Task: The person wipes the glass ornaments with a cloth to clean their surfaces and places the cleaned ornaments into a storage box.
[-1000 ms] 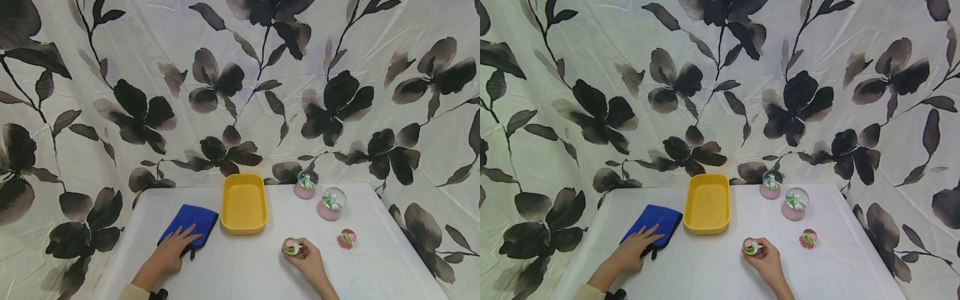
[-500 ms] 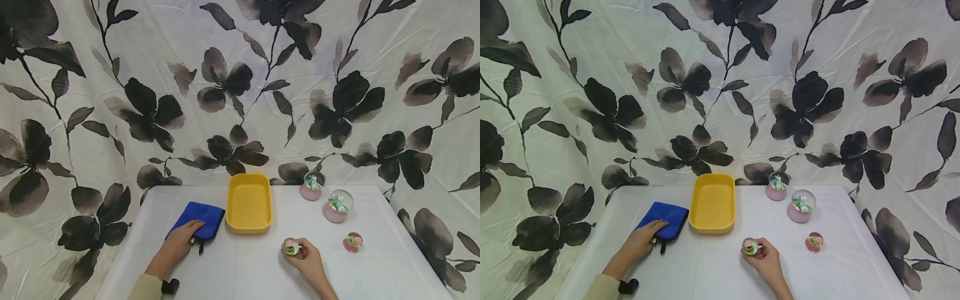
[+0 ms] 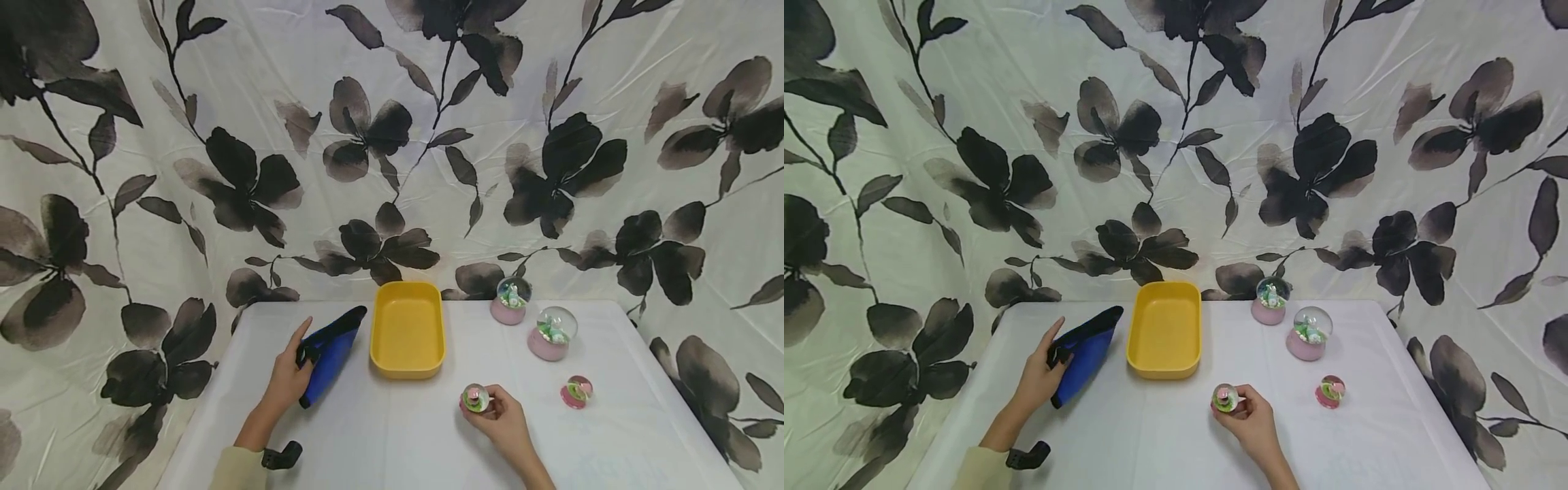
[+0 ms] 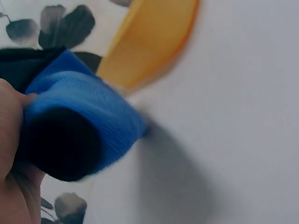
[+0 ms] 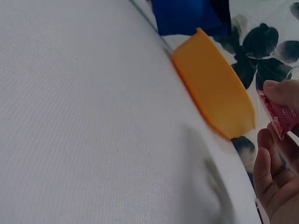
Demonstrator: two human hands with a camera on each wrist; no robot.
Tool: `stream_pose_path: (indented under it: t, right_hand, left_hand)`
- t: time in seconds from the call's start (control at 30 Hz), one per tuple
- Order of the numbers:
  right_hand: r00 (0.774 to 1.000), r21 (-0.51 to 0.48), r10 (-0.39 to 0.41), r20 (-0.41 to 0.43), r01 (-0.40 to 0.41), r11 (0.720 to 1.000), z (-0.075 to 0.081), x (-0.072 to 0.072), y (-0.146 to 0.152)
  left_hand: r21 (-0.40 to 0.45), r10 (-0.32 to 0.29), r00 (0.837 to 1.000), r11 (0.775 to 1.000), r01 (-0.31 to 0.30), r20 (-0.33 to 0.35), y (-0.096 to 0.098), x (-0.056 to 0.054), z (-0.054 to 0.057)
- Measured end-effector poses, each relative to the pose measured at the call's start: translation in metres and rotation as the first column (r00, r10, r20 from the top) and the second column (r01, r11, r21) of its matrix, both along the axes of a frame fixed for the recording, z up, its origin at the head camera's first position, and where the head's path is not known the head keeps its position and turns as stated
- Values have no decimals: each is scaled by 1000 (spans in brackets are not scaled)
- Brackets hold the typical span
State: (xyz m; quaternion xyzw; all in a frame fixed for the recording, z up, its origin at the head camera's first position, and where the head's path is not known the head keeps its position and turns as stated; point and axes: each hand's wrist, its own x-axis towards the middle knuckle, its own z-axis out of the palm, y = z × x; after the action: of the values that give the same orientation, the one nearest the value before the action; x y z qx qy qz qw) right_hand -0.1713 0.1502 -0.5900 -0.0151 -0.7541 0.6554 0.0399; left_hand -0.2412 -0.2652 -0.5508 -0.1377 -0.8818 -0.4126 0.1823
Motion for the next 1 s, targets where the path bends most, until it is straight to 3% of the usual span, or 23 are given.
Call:
stream_pose_path:
  t: [0.17,0.33,0.43,0.57,0.7,0.87,1.0]
  right_hand:
    - [1000,-5,11,-6,-11,1000,5,1,-3]
    - [999,-11,30,-35,-30,999,9,0,-6]
    - [999,-4,25,-32,-25,1000,12,0,-6]
    - [999,10,25,-35,-25,1000,18,-1,-6]
    - [995,32,29,-99,-26,999,28,-7,-9]
    - [985,71,55,-163,-43,997,44,-8,-21]
    - [985,69,89,-147,-79,994,68,-5,-31]
  left_hand:
    - [52,-13,1000,999,14,-16,15,2,6]
    - [186,-11,1000,982,11,-3,27,7,12]
    - [273,-21,1000,962,15,18,36,15,24]
    - [375,-48,998,926,32,31,52,30,50]
    - [405,-64,998,913,50,22,68,38,70]
    - [451,-99,994,890,64,54,87,47,80]
    - [505,-119,988,862,53,101,100,50,83]
